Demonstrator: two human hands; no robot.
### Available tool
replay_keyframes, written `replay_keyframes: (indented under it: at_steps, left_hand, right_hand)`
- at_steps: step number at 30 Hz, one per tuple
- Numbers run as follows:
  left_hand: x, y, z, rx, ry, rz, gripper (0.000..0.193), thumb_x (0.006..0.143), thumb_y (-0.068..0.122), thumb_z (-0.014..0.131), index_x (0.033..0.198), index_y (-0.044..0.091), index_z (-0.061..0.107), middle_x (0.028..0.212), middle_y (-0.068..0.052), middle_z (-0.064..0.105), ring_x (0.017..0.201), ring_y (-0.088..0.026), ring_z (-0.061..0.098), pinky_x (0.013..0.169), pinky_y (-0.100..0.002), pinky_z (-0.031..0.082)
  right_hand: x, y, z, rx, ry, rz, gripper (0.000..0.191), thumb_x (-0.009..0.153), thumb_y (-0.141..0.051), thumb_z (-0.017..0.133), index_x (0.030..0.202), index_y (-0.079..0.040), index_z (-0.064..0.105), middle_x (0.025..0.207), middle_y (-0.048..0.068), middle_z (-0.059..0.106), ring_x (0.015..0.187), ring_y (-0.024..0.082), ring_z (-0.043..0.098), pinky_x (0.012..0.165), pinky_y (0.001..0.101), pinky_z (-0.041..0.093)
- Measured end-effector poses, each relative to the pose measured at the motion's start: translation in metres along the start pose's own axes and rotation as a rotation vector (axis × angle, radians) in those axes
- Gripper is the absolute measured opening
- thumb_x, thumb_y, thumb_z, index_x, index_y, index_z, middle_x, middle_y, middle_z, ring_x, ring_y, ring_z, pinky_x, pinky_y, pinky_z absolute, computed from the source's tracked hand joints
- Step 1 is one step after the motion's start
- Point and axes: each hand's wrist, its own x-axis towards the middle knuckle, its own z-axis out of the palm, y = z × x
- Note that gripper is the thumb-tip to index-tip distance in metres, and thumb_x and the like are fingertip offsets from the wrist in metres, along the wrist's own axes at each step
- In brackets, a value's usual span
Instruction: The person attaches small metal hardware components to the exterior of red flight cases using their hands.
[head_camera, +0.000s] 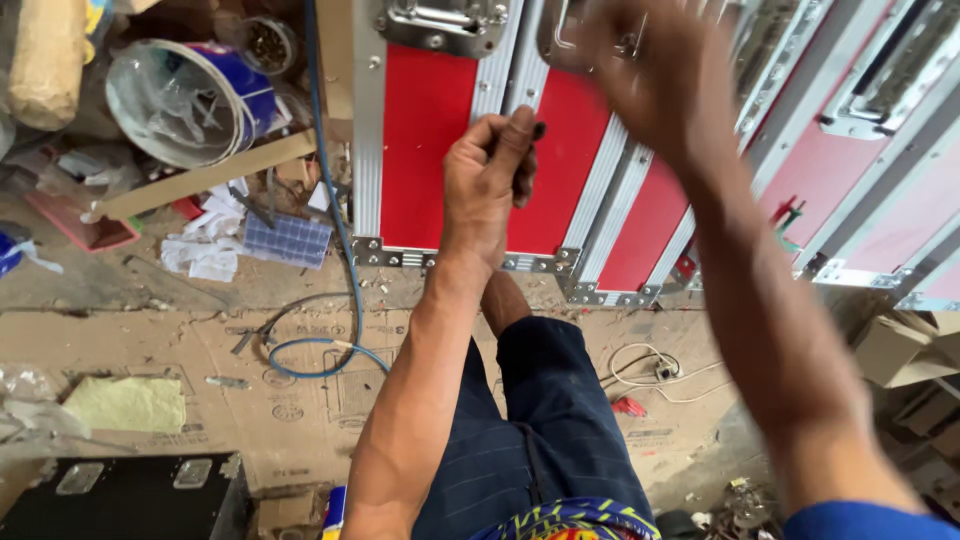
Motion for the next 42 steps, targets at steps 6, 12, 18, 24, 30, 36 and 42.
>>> replay_keyframes:
  at_steps: [6,12,18,24,30,36,42]
  left_hand:
    - [-0.002,-0.009,0.003,0.002,-0.109,-0.105,0.037,0.091,0.044,0.078,0.084,0.009,0.068,0.067,0.004,0.06,0.056,-0.003,0.051,0.048,-0.019,0.039]
    - [-0.006,-0.013,0.01,0.142,-0.149,-0.08,0.041,0.091,0.048,0.075,0.081,0.009,0.068,0.065,0.004,0.059,0.055,-0.004,0.052,0.049,-0.019,0.043]
    - [0.0,-0.017,0.022,0.064,-0.171,-0.104,0.033,0.102,0.034,0.06,0.108,0.004,0.072,0.08,-0.001,0.066,0.068,-0.006,0.062,0.058,-0.02,0.052]
    - [-0.001,-0.012,0.012,0.085,-0.181,0.017,0.02,0.103,0.002,0.054,0.118,-0.005,0.066,0.108,-0.015,0.073,0.096,-0.02,0.076,0.088,-0.032,0.067]
    - [-0.001,0.0,0.003,0.043,-0.148,0.01,0.018,0.105,0.003,0.058,0.12,-0.005,0.065,0.108,-0.019,0.074,0.094,-0.022,0.077,0.084,-0.032,0.068]
    - [0.0,0.009,0.002,0.023,-0.175,0.019,0.025,0.107,0.006,0.053,0.125,-0.008,0.065,0.112,-0.021,0.074,0.099,-0.024,0.077,0.089,-0.033,0.068]
    - [-0.001,0.012,-0.001,-0.031,-0.223,0.029,0.031,0.102,-0.002,0.046,0.127,-0.007,0.064,0.12,-0.021,0.072,0.112,-0.028,0.075,0.1,-0.036,0.065]
  right_hand:
    - [-0.078,-0.043,0.029,0.817,0.109,0.435,0.013,0.102,-0.002,0.073,0.115,0.001,0.069,0.104,0.009,0.073,0.094,0.014,0.074,0.079,0.027,0.063]
    - [-0.11,-0.02,0.031,0.512,0.143,0.31,0.012,0.102,0.001,0.075,0.112,0.002,0.069,0.1,0.009,0.071,0.091,0.015,0.072,0.077,0.0259,0.06]
    - [-0.091,0.024,0.027,0.388,0.336,0.262,0.007,0.112,0.003,0.066,0.108,-0.002,0.069,0.1,0.006,0.07,0.083,0.009,0.072,0.068,0.0253,0.063]
    - [-0.089,0.063,0.038,0.064,0.344,0.213,0.006,0.11,-0.001,0.077,0.106,-0.004,0.075,0.092,0.005,0.067,0.072,0.011,0.06,0.059,0.0273,0.047]
    - [-0.085,0.059,0.039,-0.296,0.257,0.059,0.008,0.111,-0.007,0.072,0.105,-0.004,0.07,0.096,0.003,0.06,0.084,0.012,0.059,0.066,0.0281,0.05]
    - [-0.087,0.07,0.038,-0.501,0.129,0.007,0.026,0.116,-0.025,0.063,0.097,-0.006,0.061,0.089,0.002,0.052,0.08,0.012,0.049,0.065,0.0308,0.045]
    - [-0.075,0.085,0.047,-0.617,0.042,0.048,0.034,0.12,-0.032,0.051,0.096,-0.009,0.058,0.084,0.0,0.05,0.073,0.011,0.046,0.055,0.0299,0.037]
